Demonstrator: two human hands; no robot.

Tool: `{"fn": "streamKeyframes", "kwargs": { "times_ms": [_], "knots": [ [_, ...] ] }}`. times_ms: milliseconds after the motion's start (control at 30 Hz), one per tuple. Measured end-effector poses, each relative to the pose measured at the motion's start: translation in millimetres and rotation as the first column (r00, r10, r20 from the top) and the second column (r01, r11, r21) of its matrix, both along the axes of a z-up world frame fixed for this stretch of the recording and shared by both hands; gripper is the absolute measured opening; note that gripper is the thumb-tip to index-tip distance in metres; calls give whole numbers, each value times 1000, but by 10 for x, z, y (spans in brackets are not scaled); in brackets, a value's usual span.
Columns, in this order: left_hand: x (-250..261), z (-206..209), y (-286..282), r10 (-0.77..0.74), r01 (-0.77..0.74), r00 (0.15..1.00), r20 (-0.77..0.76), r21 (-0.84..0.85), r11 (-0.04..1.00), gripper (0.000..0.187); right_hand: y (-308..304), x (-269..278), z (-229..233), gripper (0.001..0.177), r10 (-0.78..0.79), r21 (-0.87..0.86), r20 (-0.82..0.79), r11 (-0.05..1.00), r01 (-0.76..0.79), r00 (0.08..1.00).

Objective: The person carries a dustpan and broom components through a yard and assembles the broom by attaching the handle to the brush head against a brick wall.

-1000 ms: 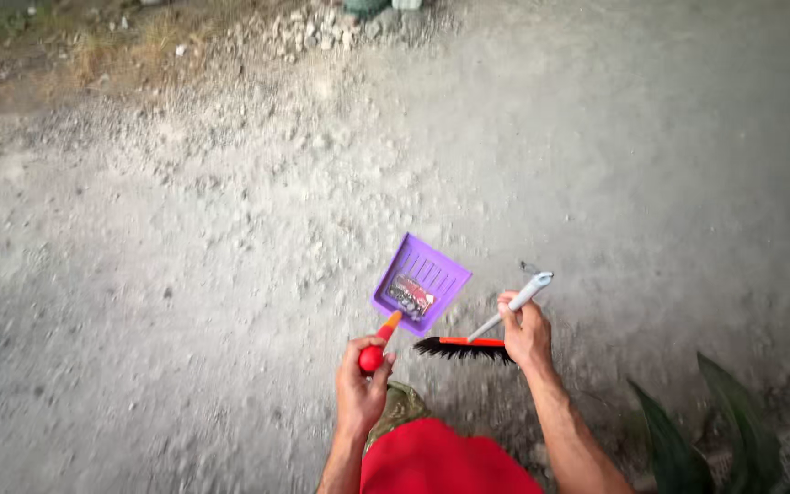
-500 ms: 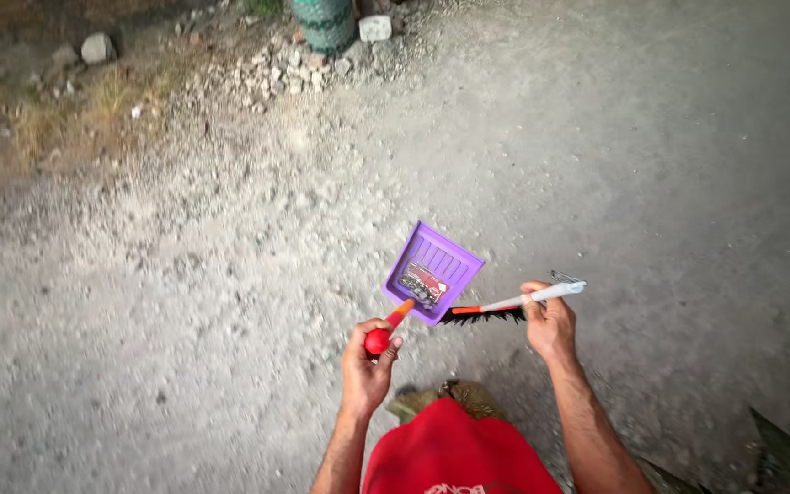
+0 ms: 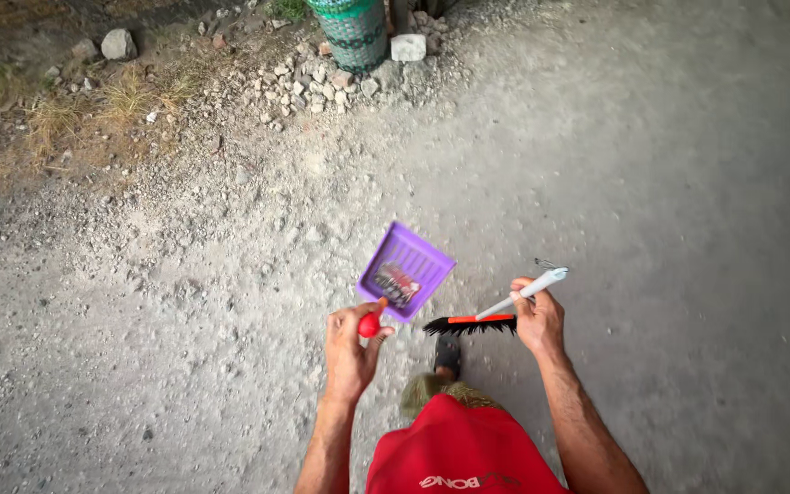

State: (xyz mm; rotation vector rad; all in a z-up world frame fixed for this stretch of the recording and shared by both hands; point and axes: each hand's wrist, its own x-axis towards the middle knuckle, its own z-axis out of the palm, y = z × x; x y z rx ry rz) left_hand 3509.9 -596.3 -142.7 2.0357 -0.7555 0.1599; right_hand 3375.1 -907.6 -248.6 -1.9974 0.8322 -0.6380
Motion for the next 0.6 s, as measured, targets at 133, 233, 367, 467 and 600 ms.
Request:
{"fn": "streamKeyframes", "kwargs": {
  "times_ms": [133, 233, 367, 467, 600],
  "knots": [
    [726, -75, -566, 78, -81, 990, -121, -24, 996, 43, -730, 810, -13, 25, 95, 67, 42, 993, -98, 995],
    [1170, -105, -861, 130, -141, 982, -137, -70, 988, 38, -1164, 1350, 72, 23, 133, 31, -25, 991, -132, 991],
    [1712, -75, -1306, 244, -264, 955, -168, -112, 958, 36, -1657, 2092, 172, 22, 144, 31, -64, 989, -143, 987],
    [2180, -88, -1695, 223, -245, 964, -145, -156, 957, 36, -1980, 2622, 151, 22, 161, 14, -28, 987, -160, 987],
    [2940, -153, -2196, 156, -180, 981, -117, -241, 954, 37, -2367, 3377, 162, 21, 140, 1, -18, 990, -140, 990]
  ]
}}
